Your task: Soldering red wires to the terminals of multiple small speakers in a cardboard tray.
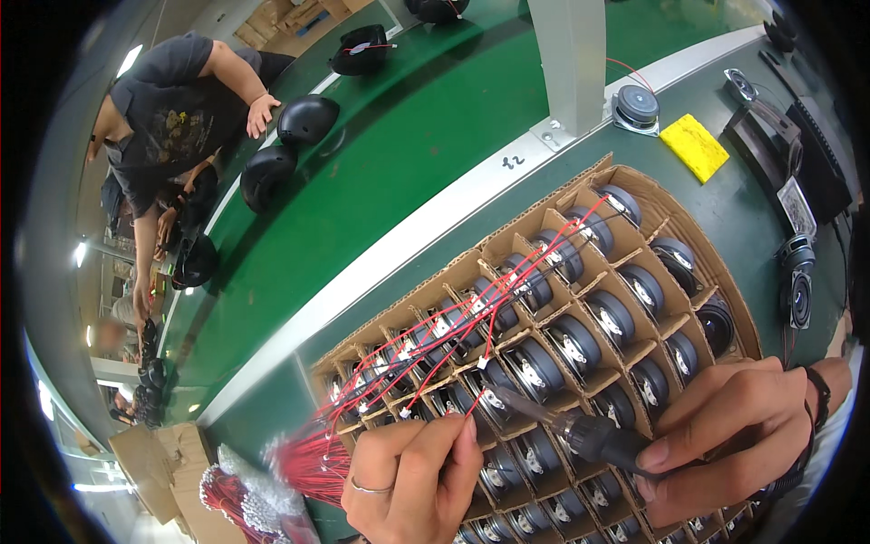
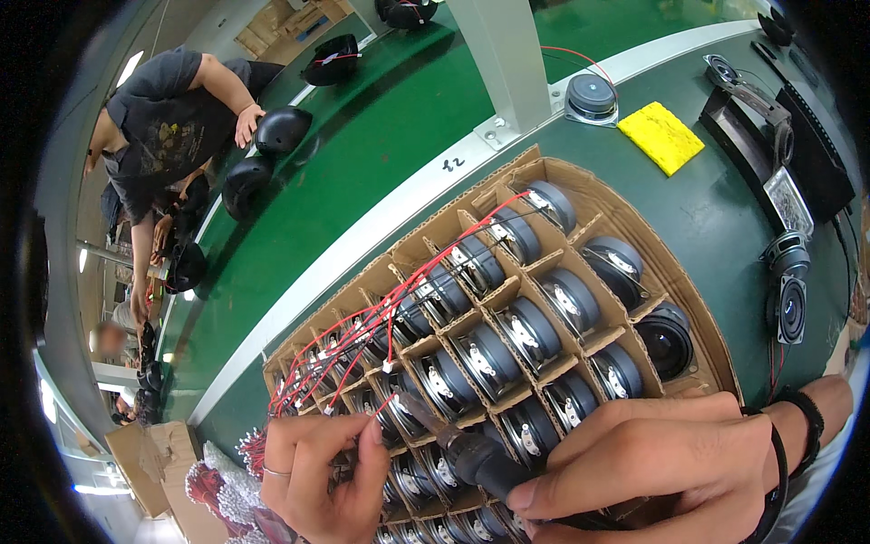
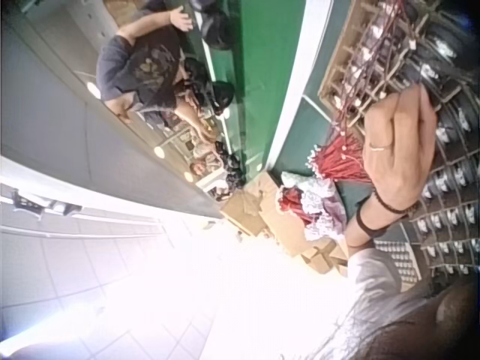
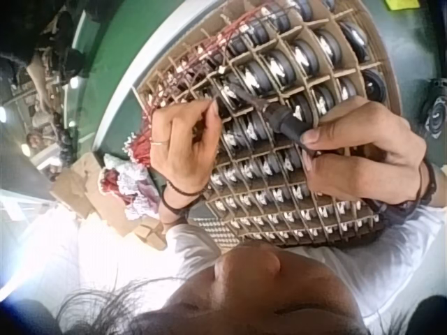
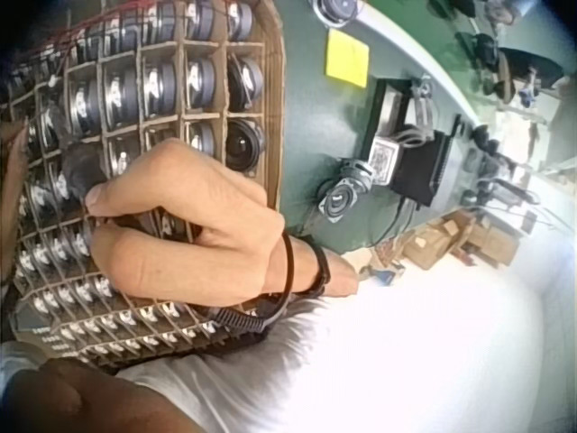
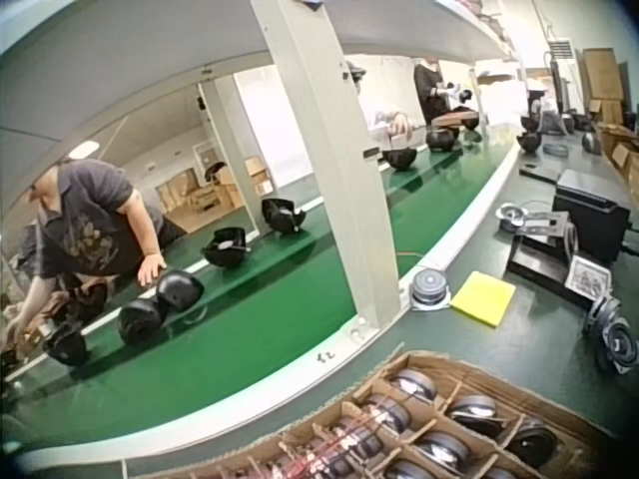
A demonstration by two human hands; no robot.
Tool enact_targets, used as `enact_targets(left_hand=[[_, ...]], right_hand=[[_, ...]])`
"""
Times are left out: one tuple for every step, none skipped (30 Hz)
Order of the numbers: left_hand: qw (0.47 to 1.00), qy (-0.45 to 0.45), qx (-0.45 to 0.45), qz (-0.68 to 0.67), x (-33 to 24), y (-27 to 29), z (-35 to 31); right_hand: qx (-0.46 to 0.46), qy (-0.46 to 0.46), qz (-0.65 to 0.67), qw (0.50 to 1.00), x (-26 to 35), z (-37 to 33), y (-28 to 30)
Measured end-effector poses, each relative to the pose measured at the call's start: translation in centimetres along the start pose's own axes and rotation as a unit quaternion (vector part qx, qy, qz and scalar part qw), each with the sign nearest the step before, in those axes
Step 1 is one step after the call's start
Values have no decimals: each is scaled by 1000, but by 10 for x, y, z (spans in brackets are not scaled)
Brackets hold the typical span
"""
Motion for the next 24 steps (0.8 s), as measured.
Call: enact_targets(left_hand=[[1000, -2, 0, -3, -1, 0, 0], [1000, 0, 2, -8, -2, 0, 1], [1000, 6, 4, -5, -1, 0, -1], [1000, 8, 5, 0, 2, -3, -4], [1000, 15, -6, 12, 6, -6, -8], [1000, 20, -18, 17, 8, -7, -9], [1000, 19, -18, 13, 7, -7, -10], [1000, 19, -21, 9, 7, -6, -10], [1000, 19, -23, 8, 7, -7, -10], [1000, 19, -22, 8, 7, -7, -10], [999, 19, -25, 3, 7, -7, -10], [999, 19, -27, -1, 6, -7, -9], [999, 20, -27, -1, 5, -5, -7], [1000, 10, -15, -4, 2, -3, -4], [1000, 0, -4, -6, 0, -1, -2], [1000, 1, -4, -4, 0, 0, -2], [1000, 0, -4, -3, 0, 1, -1], [1000, -1, -3, -3, 0, 1, -1], [1000, -1, -3, -3, 0, 0, -1], [1000, 0, -3, -2, 0, 0, -1], [1000, 2, -3, -1, -1, 1, -1], [1000, 1, -3, -1, -1, 1, -1], [1000, 0, -4, -3, -1, 1, -1], [1000, -2, -5, -5, -1, 0, 0]], right_hand=[[0, -3, -3, 1000, 2, 0, 1], [0, -3, -10, 1000, 5, 0, 2], [1, 3, -11, 1000, 2, 0, 1], [1, 5, -7, 1000, -1, 0, 1], [5, 10, -4, 1000, -5, 1, 0], [10, 9, -7, 1000, -2, 1, 1], [10, 7, -9, 1000, 0, 1, 2], [12, 4, -9, 1000, 2, 1, 3], [15, 4, -7, 1000, 2, 1, 3], [15, 4, -7, 1000, 1, 0, 3], [20, 2, 4, 1000, 1, 0, 4], [26, -1, 16, 1000, 0, 0, 4], [26, -1, 16, 1000, 0, 0, 3], [25, -2, 21, 999, -1, -1, 2], [24, -2, 27, 999, -2, 0, 2], [24, -1, 28, 999, -2, 0, 2], [22, 1, 32, 999, -2, 0, 2], [19, 2, 35, 999, -2, 0, 2], [19, 1, 34, 999, -2, 0, 2], [18, 0, 30, 999, -1, 0, 2], [16, -1, 25, 1000, -1, -1, 2], [16, -2, 25, 1000, -1, -1, 2], [19, 0, 21, 1000, 0, -1, 2], [22, 1, 17, 1000, 0, -1, 3]])
Point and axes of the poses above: each hand's wrist, its own z-axis towards the middle knuckle, its own y-axis out of the back of the hand, x = y × z, the point moved 3 cm from there along z, towards the middle knuckle, and after that the axes turned 5 degrees about x, right-handed, at the moved point
